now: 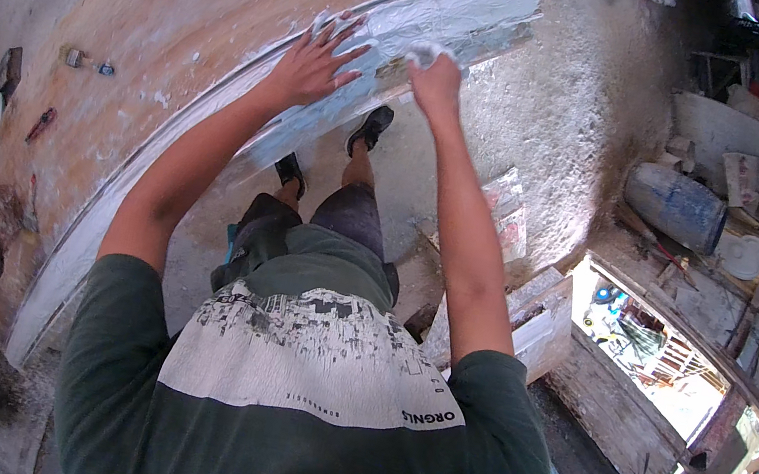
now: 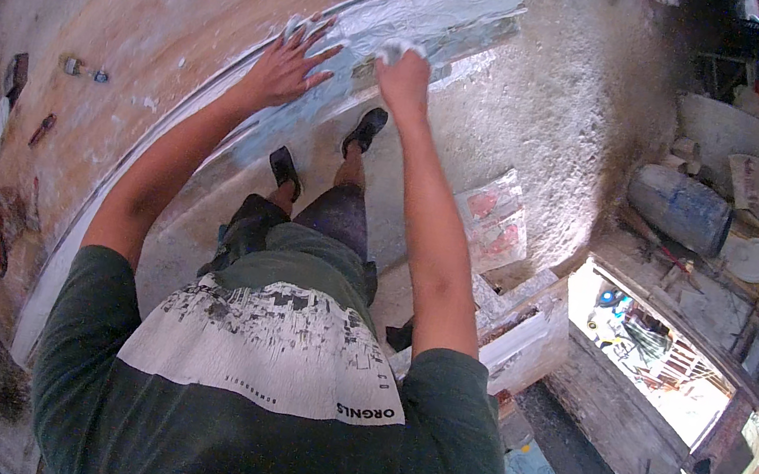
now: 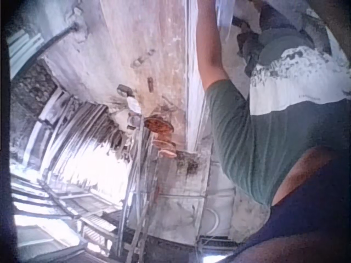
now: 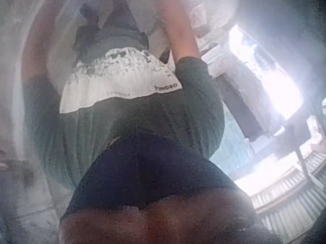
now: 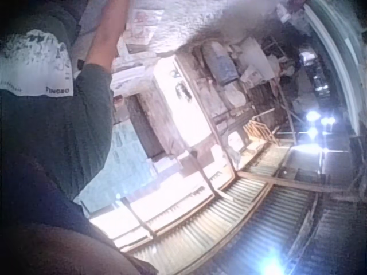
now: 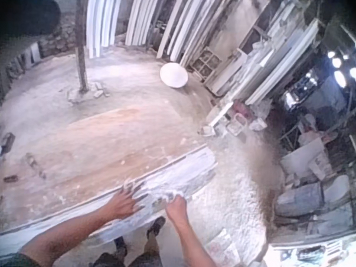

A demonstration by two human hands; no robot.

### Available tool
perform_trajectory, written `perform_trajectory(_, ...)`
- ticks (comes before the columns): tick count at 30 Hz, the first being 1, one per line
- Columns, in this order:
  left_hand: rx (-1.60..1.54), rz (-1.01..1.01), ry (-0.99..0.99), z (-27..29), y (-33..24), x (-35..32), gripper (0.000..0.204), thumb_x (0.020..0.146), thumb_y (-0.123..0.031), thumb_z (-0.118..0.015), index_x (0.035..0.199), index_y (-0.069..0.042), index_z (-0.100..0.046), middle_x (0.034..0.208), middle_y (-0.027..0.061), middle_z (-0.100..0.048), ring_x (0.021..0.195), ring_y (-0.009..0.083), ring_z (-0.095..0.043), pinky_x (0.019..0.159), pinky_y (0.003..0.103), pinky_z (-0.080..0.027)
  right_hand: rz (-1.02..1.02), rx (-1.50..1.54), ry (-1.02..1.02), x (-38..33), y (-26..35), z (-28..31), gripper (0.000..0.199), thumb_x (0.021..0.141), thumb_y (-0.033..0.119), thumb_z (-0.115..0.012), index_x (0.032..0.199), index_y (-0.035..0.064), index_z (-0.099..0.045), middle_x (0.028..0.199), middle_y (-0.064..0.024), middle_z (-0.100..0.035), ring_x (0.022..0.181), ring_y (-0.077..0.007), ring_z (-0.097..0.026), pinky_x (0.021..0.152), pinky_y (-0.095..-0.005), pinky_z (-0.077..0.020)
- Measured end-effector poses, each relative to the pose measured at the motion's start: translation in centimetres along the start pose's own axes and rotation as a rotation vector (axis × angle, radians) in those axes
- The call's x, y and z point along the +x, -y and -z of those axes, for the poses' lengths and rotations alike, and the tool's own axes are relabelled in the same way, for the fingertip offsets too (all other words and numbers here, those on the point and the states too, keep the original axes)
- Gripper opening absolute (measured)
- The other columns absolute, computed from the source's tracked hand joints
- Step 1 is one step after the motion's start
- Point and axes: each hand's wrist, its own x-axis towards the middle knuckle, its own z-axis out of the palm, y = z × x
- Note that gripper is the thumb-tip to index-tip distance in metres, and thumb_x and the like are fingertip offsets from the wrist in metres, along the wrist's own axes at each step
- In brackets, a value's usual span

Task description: The person applies a white paste-like filler to a long curved wooden mold using a cloth and hands, smoothing the surface along the length of the piece. The person repeatedly wipes and spreads the filler to even out the coating.

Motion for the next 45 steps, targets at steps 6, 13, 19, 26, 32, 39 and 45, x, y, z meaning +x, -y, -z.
perform_trajectory(6, -0.016, -0.082, 0.224, 2.4, -0.6, -3.4, 0.043, 0.092, -0.044, -0.037, 0.132, -0.031, -0.043, 0.149, 0.0014, -0.016, 0.138, 0.0242, -0.009, 0.109, 0.05, -0.011, -0.209, 0.089, -0.05, -1.9, -0.9, -4.4, 0.055, 0.067, 0.025, -0.074, 0.102, -0.0116, -0.055, 0.096, -0.0262, -0.061, 0.088, -0.0362, -0.061, 0.078, -0.0394, -0.0475)
perform_trajectory(13, -0.036, -0.134, 0.242, 1.6, -1.5, 0.9, 0.04, 0.093, -0.042, -0.035, 0.13, -0.029, -0.045, 0.149, 0.0, -0.016, 0.137, 0.0235, -0.016, 0.109, 0.048, -0.014, -0.549, 0.517, 0.123, 3.0, -4.9, -4.3, 0.053, 0.069, 0.021, -0.074, 0.102, -0.0158, -0.054, 0.095, -0.0215, -0.062, 0.081, -0.0235, -0.062, 0.063, -0.0362, -0.049)
perform_trajectory(19, 0.002, -0.144, 0.14, -0.1, -2.0, 5.3, 0.039, 0.093, -0.042, -0.036, 0.128, -0.029, -0.048, 0.148, -0.0003, -0.019, 0.135, 0.0194, -0.02, 0.109, 0.044, -0.017, -0.315, 0.271, 0.104, 5.8, -1.6, 2.2, 0.057, 0.073, 0.033, -0.067, 0.1, -0.0154, -0.055, 0.097, -0.0299, -0.06, 0.089, -0.0364, -0.061, 0.073, -0.0414, -0.0487)
perform_trajectory(26, 0.043, -0.007, 0.114, -1.2, -1.6, 8.6, 0.046, 0.092, -0.047, -0.034, 0.135, -0.032, -0.038, 0.149, -0.0003, -0.017, 0.137, 0.0243, -0.014, 0.11, 0.048, -0.013, -0.031, -0.133, -0.079, 5.7, -0.7, 5.8, 0.048, 0.073, 0.036, -0.066, 0.087, -0.0088, -0.06, 0.093, -0.0297, -0.059, 0.093, -0.0419, -0.056, 0.084, -0.0449, -0.0453)
perform_trajectory(32, 0.004, -0.108, 0.106, 1.2, -1.9, 4.8, 0.046, 0.092, -0.044, -0.037, 0.135, -0.026, -0.04, 0.149, 0.0011, -0.018, 0.138, 0.024, -0.009, 0.11, 0.047, -0.013, -0.053, -0.122, 0.094, -1.1, 0.2, 0.8, 0.045, 0.081, 0.031, -0.058, 0.101, -0.0096, -0.057, 0.113, -0.0295, -0.049, 0.107, -0.0418, -0.048, 0.092, -0.0473, -0.038)
perform_trajectory(39, -0.083, -0.161, 0.291, 0.7, -2.5, 4.9, 0.045, 0.088, -0.038, -0.044, 0.129, -0.019, -0.046, 0.149, -0.0005, -0.018, 0.138, 0.0255, -0.01, 0.108, 0.053, -0.015, 0.044, -0.239, -0.017, -2.1, 1.5, -2.6, 0.074, 0.085, 0.043, -0.049, 0.133, -0.0107, -0.029, 0.145, -0.0268, -0.013, 0.135, -0.0409, -0.008, 0.108, -0.0523, -0.0048)
perform_trajectory(45, -0.001, -0.167, 0.222, 0.6, -2.5, 7.2, 0.044, 0.089, -0.038, -0.043, 0.13, -0.024, -0.046, 0.149, -0.0024, -0.017, 0.137, 0.0232, -0.014, 0.107, 0.05, -0.019, 0.11, -0.27, -0.076, -1.4, 1.1, -0.6, 0.076, 0.085, 0.044, -0.048, 0.134, -0.0102, -0.027, 0.144, -0.0267, -0.013, 0.135, -0.0399, -0.007, 0.108, -0.0531, -0.0022)
